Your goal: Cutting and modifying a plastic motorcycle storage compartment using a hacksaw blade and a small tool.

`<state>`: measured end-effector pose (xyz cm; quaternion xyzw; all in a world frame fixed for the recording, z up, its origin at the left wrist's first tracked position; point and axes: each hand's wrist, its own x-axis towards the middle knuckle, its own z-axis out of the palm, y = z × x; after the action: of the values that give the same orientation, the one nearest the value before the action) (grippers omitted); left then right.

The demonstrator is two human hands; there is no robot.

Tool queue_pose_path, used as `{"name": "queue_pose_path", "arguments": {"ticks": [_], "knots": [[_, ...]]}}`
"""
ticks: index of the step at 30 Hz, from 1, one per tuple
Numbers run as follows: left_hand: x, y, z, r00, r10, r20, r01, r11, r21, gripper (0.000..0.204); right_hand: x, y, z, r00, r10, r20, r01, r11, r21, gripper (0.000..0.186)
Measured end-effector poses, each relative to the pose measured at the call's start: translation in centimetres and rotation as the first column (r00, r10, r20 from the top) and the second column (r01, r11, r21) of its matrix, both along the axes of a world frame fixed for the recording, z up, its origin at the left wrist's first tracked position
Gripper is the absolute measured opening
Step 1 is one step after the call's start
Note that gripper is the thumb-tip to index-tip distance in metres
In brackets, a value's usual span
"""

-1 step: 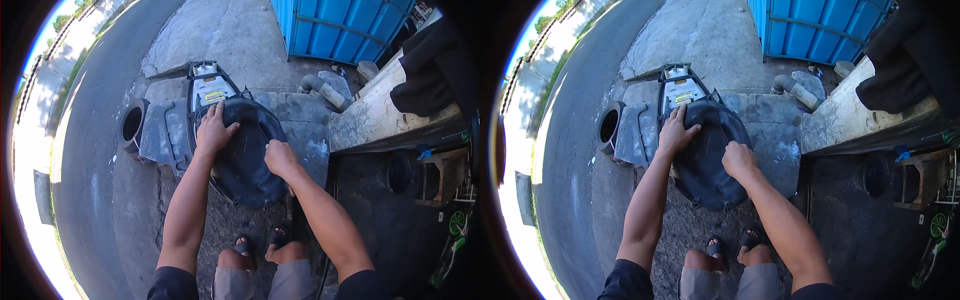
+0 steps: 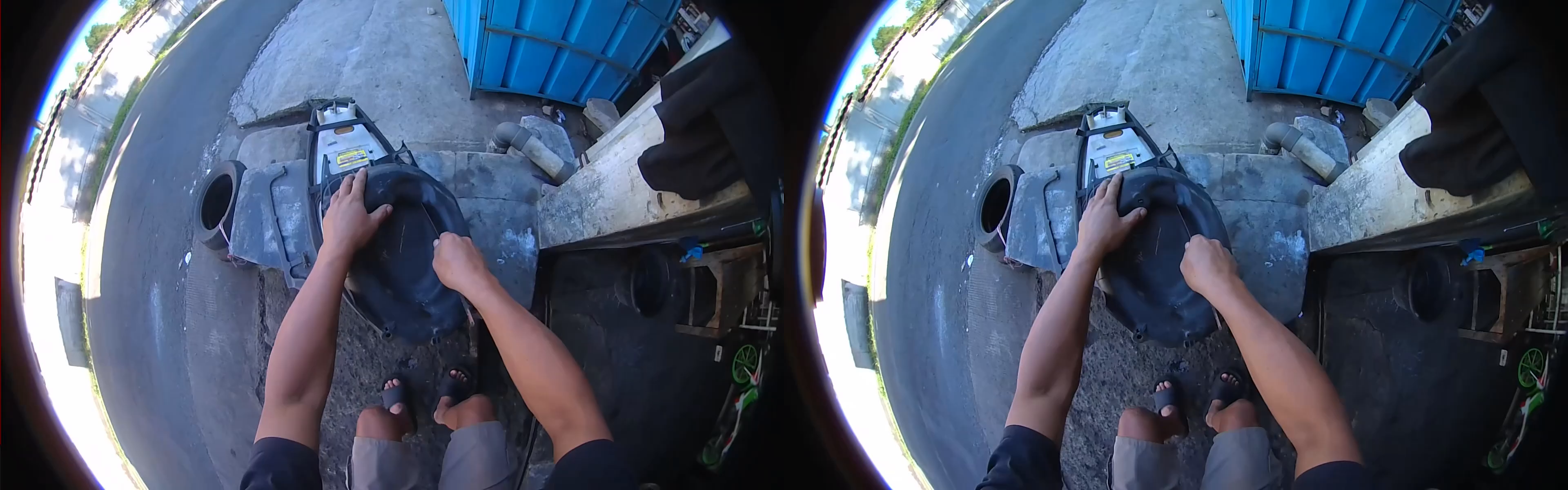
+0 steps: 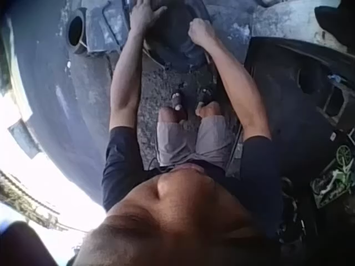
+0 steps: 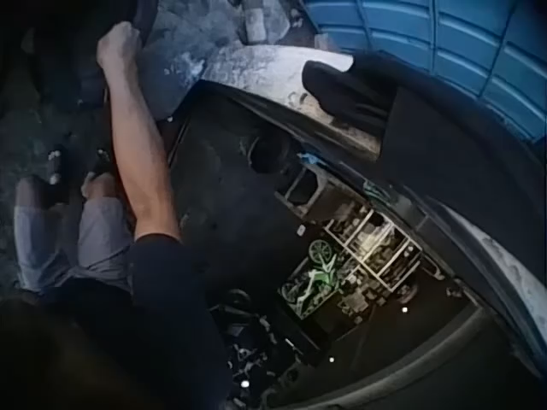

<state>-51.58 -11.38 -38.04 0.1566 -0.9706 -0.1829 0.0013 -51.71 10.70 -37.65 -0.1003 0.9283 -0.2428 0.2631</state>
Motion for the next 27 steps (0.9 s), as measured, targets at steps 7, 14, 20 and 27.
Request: {"name": "queue_pose_path", "arguments": {"ticks": [7,14,20,27], "knots": [[1.4,-2.5,0.5,0.997,0.068,0.026,-0.070,0.993,0.096,0.092,0.2,-4.1,4.3,0.996,0.079,0.044,-0.085,0.984,0.158,0.025],[2.4,-4.7,0.0,0.999,0.037,0.021,-0.040,0.985,0.165,0.092,-0.1,-7.7,6.5,0.986,0.116,0.123,-0.155,0.914,0.374,0.024],[2.2,-5.3,0.1,0.998,0.039,0.052,-0.050,0.972,0.229,0.090,-2.0,-10.3,8.1,0.970,0.113,0.217,-0.197,0.887,0.419,0.025],[1.3,-4.6,0.1,0.999,0.038,0.017,-0.041,0.972,0.233,0.088,-4.3,-11.8,9.0,0.948,0.136,0.287,-0.248,0.883,0.399,0.024]]}}
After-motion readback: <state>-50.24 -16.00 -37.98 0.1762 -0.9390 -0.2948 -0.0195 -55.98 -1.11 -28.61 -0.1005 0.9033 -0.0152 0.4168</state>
